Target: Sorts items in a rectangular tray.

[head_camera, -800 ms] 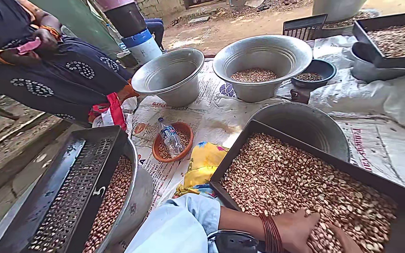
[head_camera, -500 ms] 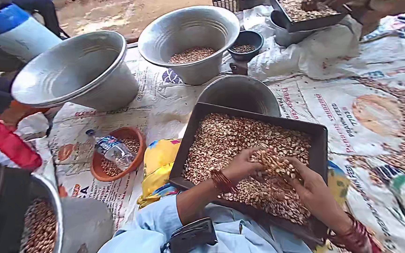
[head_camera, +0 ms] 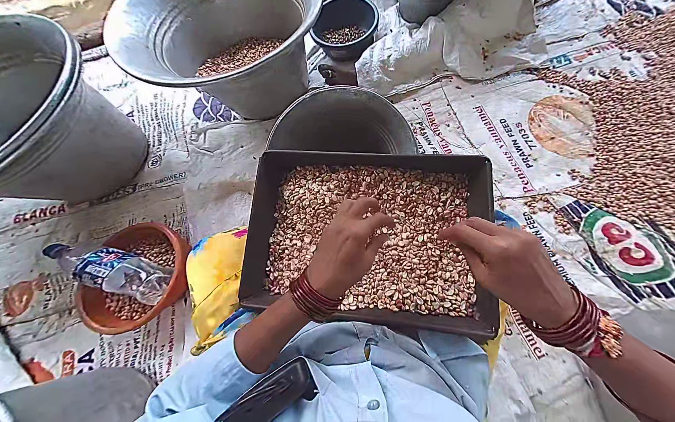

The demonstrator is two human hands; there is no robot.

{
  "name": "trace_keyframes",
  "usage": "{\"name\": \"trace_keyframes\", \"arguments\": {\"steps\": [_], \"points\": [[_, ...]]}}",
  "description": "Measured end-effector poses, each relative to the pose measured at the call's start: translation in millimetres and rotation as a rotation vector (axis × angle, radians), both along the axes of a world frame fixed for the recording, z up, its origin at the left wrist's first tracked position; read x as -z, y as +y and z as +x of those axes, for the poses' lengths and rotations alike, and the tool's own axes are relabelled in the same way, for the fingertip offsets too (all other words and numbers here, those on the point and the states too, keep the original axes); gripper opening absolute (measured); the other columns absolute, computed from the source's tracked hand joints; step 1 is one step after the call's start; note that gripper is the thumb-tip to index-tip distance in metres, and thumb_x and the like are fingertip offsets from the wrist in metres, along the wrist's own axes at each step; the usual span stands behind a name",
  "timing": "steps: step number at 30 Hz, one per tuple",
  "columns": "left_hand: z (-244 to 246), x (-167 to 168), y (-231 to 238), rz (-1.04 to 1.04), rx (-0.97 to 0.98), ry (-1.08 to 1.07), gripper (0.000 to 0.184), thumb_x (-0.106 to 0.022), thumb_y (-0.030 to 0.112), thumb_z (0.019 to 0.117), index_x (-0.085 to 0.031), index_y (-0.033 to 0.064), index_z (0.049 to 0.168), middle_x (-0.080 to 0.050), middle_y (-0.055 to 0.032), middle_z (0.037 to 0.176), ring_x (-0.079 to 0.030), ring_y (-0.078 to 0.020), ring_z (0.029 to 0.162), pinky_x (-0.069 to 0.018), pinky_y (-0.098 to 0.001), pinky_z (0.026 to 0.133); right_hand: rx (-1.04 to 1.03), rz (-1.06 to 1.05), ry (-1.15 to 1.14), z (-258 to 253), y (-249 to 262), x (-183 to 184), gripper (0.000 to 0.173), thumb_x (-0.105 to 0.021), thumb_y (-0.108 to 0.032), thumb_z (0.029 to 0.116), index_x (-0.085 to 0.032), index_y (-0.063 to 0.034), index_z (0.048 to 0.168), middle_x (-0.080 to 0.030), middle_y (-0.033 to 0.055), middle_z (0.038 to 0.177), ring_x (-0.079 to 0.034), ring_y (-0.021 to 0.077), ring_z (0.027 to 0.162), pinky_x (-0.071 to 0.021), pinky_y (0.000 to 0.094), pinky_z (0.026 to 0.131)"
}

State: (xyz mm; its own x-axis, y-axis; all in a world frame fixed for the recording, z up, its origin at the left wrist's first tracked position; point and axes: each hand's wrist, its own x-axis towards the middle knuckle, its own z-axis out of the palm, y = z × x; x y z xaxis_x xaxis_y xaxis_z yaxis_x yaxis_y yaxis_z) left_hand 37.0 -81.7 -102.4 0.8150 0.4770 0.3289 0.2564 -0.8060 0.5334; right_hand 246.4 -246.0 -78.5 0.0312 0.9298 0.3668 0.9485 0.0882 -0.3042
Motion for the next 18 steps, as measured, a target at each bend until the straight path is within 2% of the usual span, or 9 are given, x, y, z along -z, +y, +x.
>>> {"name": "trace_keyframes", "arguments": {"steps": [2,4,7,12,15,18], "points": [[17,12,-13,-0.029,0.102,0.062,0.010,-0.071,0.018,0.0931,-0.078,0.0138,0.099,-0.069,-0.0127,0.114,-0.065,-0.0326,0.108,-0.0577,-0.0458,0.084,0.005,-0.074,-0.056,1,-1,6,0.020,-0.056,-0.013,0.0980,-0.076,-0.0097,0.097,-0.073,0.0113,0.087,-0.072,0.0298,0.068,-0.0548,0.0448,0.052],[35,21,-22,-0.020,0.190,0.118,0.012,-0.067,0.015,0.0954,-0.078,0.0109,0.097,-0.070,-0.0155,0.113,-0.066,-0.0349,0.109,-0.0576,-0.0463,0.086,0.015,-0.165,-0.103,3,-2,12,0.014,-0.062,-0.010,0.0948,-0.075,-0.0064,0.095,-0.072,0.0148,0.084,-0.072,0.0346,0.068,-0.0546,0.0496,0.051],[55,37,-28,0.114,0.246,0.156,0.017,-0.061,0.011,0.0981,-0.077,0.0063,0.094,-0.069,-0.0173,0.108,-0.066,-0.0360,0.103,-0.0572,-0.0465,0.082,0.035,-0.293,-0.116,3,-3,14,0.007,-0.069,-0.007,0.0912,-0.075,-0.0035,0.094,-0.071,0.0178,0.082,-0.072,0.0383,0.070,-0.0547,0.0537,0.054],[67,46,-32,0.206,0.237,0.221,0.015,-0.061,0.006,0.0955,-0.075,0.0018,0.091,-0.069,-0.0202,0.108,-0.067,-0.0391,0.103,-0.0561,-0.0495,0.079,0.031,-0.475,-0.106,-9,-1,24,0.015,-0.067,-0.011,0.0943,-0.072,0.0027,0.095,-0.072,0.0229,0.091,-0.073,0.0423,0.080,-0.0555,0.0561,0.061],[65,51,-29,0.203,0.250,0.176,0.013,-0.062,0.007,0.0944,-0.074,0.0016,0.092,-0.070,-0.0228,0.108,-0.067,-0.0430,0.105,-0.0567,-0.0533,0.083,0.034,-0.533,-0.134,-18,0,32,0.013,-0.060,0.000,0.0935,-0.070,0.0058,0.098,-0.072,0.0248,0.097,-0.072,0.0430,0.084,-0.0559,0.0554,0.064],[61,58,-23,0.117,0.246,0.056,0.015,-0.066,0.014,0.0882,-0.077,0.0044,0.090,-0.071,-0.0207,0.098,-0.068,-0.0444,0.098,-0.0576,-0.0569,0.080,0.016,-0.668,-0.105,-17,2,25,0.019,-0.054,0.003,0.0974,-0.069,0.0061,0.109,-0.070,0.0242,0.102,-0.071,0.0415,0.091,-0.0552,0.0542,0.070]]}}
